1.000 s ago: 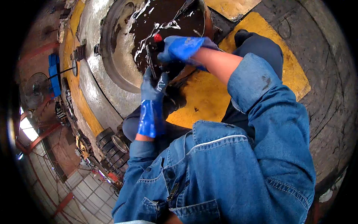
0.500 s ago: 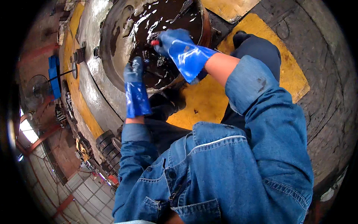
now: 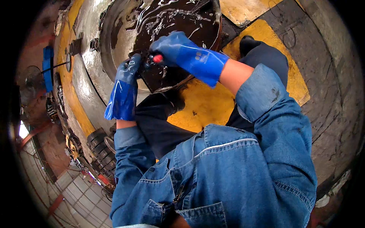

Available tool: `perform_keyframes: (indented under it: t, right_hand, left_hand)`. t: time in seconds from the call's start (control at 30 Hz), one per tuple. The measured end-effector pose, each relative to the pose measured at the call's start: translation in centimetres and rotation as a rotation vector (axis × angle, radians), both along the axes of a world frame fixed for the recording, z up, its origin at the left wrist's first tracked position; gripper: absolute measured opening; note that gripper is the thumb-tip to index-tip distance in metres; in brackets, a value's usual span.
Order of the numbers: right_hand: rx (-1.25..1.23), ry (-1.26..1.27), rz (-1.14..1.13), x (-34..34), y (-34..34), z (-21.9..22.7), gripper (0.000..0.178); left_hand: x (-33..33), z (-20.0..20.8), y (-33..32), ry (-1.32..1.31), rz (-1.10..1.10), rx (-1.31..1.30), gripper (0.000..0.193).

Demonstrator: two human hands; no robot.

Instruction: The person scrubs small, circular metal parts with a red-handled brush over a basin filled with dark liquid. The person repeatedly dips the parts into the liquid and scrubs them, then places the cleaned parts onto a pile on the floor to the left.

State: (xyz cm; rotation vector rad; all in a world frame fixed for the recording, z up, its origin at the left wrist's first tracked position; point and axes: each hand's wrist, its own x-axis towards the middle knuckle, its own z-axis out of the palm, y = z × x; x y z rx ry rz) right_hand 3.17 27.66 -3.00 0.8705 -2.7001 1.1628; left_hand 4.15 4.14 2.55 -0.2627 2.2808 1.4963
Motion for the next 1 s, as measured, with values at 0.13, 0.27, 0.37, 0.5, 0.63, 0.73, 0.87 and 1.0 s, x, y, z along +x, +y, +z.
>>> perform_keyframes:
  t: [0.13, 0.27, 0.37, 0.5, 0.63, 0.73, 0.87, 1.0]
  right_hand:
    - [-0.122, -0.724, -0.148, -1.2, 0.9, 0.5, 0.036]
    - [-0.499, -0.964, -0.017, 0.5, 3.2, 0.0, 0.040]
    - [-0.505, -0.944, -0.090, 0.4, 4.9, 1.6, 0.039]
    - [-0.442, -0.860, -0.424, -0.6, 4.7, -1.3, 0.042]
    - [-0.734, -0.882, -0.330, 0.0, 4.2, -0.3, 0.045]
    - [-1.012, -0.854, -0.308, 0.0, 2.3, 0.7, 0.036]
    - [-1.363, -1.057, -0.170, 0.5, -0.1, 2.2, 0.028]
    - [-0.653, -0.875, -0.150, 1.9, 1.7, 4.4, 0.038]
  left_hand:
    - [-0.2, -1.5, 0.8, 0.062, -0.019, 0.024, 0.043]
    - [-0.7, -2.4, 0.8, 0.065, -0.070, -0.005, 0.040]
    - [-0.6, -3.0, 0.7, 0.013, 0.065, 0.100, 0.038]
    - [-0.6, -3.7, 1.0, 0.040, 0.099, 0.187, 0.035]
    - [-0.7, -5.8, 0.2, 0.030, 0.078, 0.225, 0.036]
    - [-0.5, -5.6, 0.5, 0.036, 0.126, 0.200, 0.039]
    - [-0.8, -4.3, 1.4, -0.065, 0.208, 0.187, 0.055]
    - [-0.5, -2.9, 1.5, -0.034, 0.192, 0.125, 0.055]
